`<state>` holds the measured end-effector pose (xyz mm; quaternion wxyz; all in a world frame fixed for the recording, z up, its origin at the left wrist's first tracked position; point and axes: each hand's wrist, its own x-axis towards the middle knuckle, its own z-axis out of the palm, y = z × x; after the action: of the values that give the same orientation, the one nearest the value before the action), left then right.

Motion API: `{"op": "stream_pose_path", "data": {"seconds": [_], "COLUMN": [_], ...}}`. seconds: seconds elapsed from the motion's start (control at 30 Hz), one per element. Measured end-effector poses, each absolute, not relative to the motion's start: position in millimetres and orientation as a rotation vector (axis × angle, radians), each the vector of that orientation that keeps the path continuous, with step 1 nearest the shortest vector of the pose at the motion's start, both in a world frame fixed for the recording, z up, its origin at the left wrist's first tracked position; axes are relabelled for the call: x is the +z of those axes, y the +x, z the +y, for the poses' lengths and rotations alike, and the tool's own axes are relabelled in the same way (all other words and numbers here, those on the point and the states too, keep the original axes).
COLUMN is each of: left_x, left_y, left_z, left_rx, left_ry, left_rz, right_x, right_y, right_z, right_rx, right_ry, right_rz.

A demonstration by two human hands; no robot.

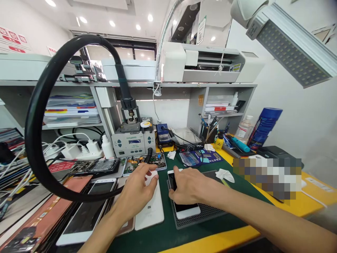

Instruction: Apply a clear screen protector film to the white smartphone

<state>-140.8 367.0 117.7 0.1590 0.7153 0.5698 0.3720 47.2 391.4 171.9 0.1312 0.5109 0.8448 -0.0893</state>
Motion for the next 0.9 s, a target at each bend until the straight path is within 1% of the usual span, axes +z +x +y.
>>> {"op": "stream_pose_path", "data": {"seconds": [0.33, 0.63, 0.77, 0.9], "left_x": [105.3, 98.4, 97.9, 97.6], "left_y": [-143.4, -143.2, -143.7, -144.4], "left_z": [369.0, 369.3, 369.5, 371.3], "left_rx": [1.034, 1.013, 1.007, 1.009], "left_ry": [2.143, 2.272, 2.321, 2.362], "left_rz": [1.623, 1.605, 1.615, 1.619], "right_x": [183.9, 179.9, 177.1, 172.3], "right_y": [64.6, 105.2, 112.2, 113.3], "right_z": [409.1, 411.8, 402.0, 396.8], "right_rx": [-0.34, -0.342, -0.394, -0.365], "right_ry": [1.401, 1.097, 0.997, 0.936], "right_rz": [2.418, 2.604, 2.679, 2.752]}}
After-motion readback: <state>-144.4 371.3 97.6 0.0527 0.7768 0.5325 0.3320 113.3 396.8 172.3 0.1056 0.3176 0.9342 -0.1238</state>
